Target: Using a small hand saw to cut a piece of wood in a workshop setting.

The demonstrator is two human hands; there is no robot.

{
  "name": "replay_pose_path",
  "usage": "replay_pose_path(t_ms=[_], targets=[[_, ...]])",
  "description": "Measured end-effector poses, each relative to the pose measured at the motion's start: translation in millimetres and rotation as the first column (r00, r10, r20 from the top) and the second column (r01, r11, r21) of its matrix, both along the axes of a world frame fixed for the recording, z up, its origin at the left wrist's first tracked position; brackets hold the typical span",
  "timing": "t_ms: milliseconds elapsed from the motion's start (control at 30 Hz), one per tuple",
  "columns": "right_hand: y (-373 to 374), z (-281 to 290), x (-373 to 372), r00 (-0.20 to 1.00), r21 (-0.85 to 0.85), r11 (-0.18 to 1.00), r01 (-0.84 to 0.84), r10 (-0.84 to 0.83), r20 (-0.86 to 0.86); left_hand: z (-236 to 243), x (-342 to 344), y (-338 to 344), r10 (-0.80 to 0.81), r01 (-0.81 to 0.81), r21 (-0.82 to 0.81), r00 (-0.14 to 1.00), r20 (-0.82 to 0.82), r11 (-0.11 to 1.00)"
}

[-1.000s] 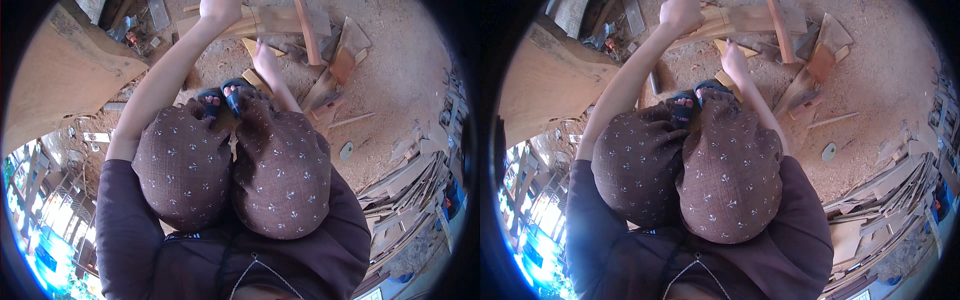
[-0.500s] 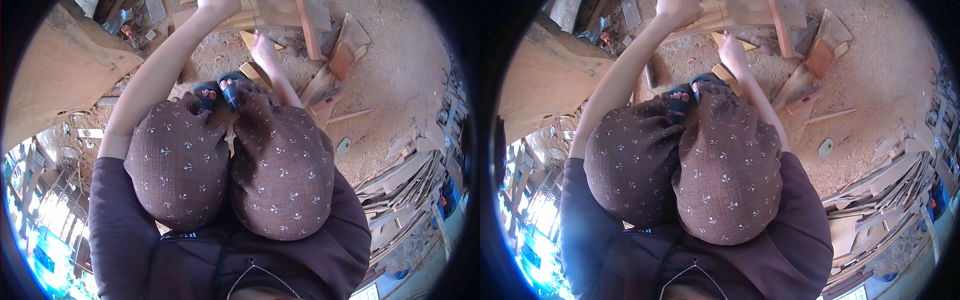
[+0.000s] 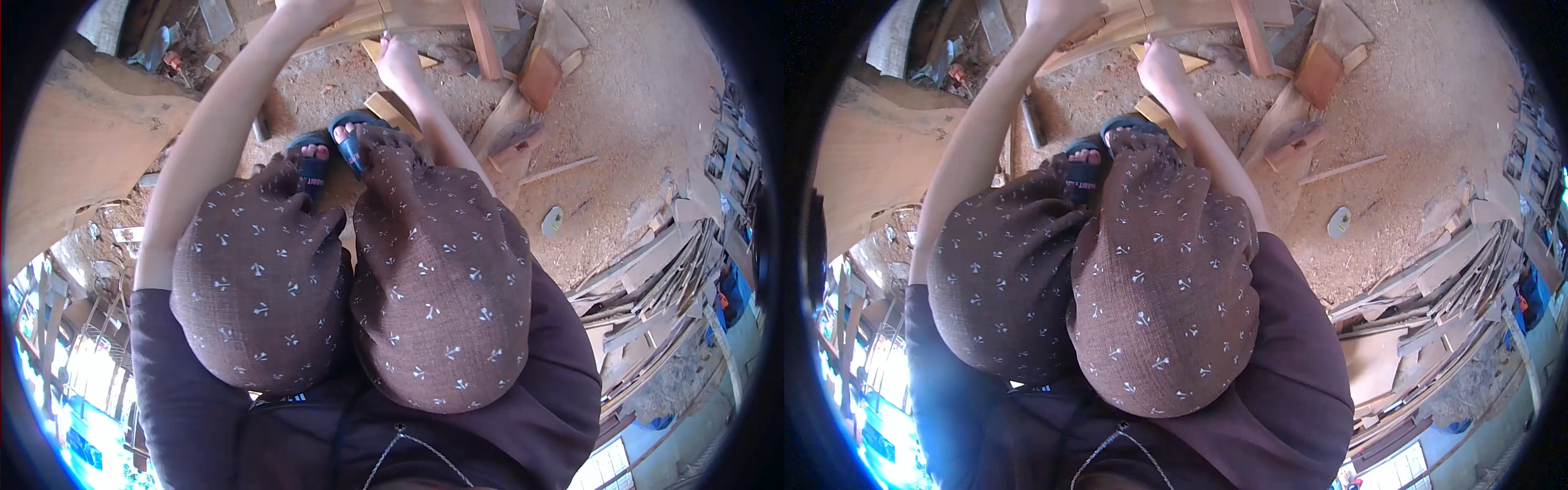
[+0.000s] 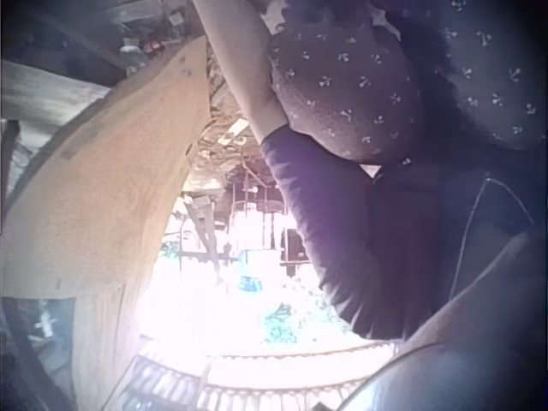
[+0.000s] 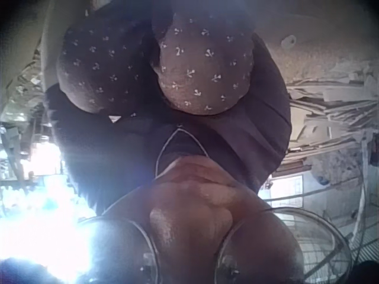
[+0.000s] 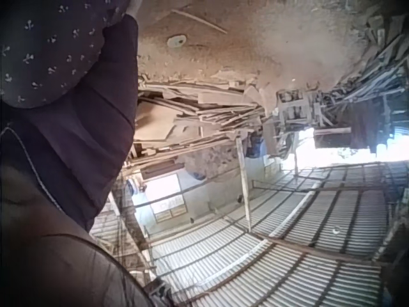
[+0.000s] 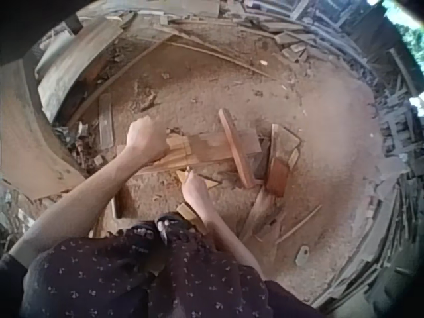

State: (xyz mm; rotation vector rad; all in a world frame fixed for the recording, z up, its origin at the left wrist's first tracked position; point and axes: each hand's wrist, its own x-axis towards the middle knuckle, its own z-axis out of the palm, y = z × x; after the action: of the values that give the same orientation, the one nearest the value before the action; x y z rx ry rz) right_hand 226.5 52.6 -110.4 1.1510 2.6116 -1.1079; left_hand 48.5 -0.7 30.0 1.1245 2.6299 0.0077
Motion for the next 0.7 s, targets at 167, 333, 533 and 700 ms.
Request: replay_pose_path(t_ms=[167, 333, 533, 700], targets=[[-36.9, -10.8, 91.8, 1.0, 0.024, 1.0, -0.016, 0.017, -0.022, -2.3, -0.1, -5.9, 0.059, -0.059, 0.001, 0.997, 0.047, 0.998], [-35.1, 6.0, 86.5, 0.996, -0.098, 0.993, -0.061, 0.067, 0.054, 4.0, 2.3, -6.5, -0.007, 0.007, -0.011, 1.0, -0.03, 1.0], [0.1, 17.3, 4.6, 0.997, -0.034, 0.999, -0.004, 0.006, 0.082, -0.9, -37.5, -15.3, 0.094, -0.096, -0.055, 0.995, -0.04, 0.994], [28.5, 17.3, 33.0, 0.98, -0.064, 0.986, -0.157, 0.163, 0.114, -9.8, -21.9, -3.5, 0.138, -0.137, 0.045, 0.99, -0.03, 0.99]])
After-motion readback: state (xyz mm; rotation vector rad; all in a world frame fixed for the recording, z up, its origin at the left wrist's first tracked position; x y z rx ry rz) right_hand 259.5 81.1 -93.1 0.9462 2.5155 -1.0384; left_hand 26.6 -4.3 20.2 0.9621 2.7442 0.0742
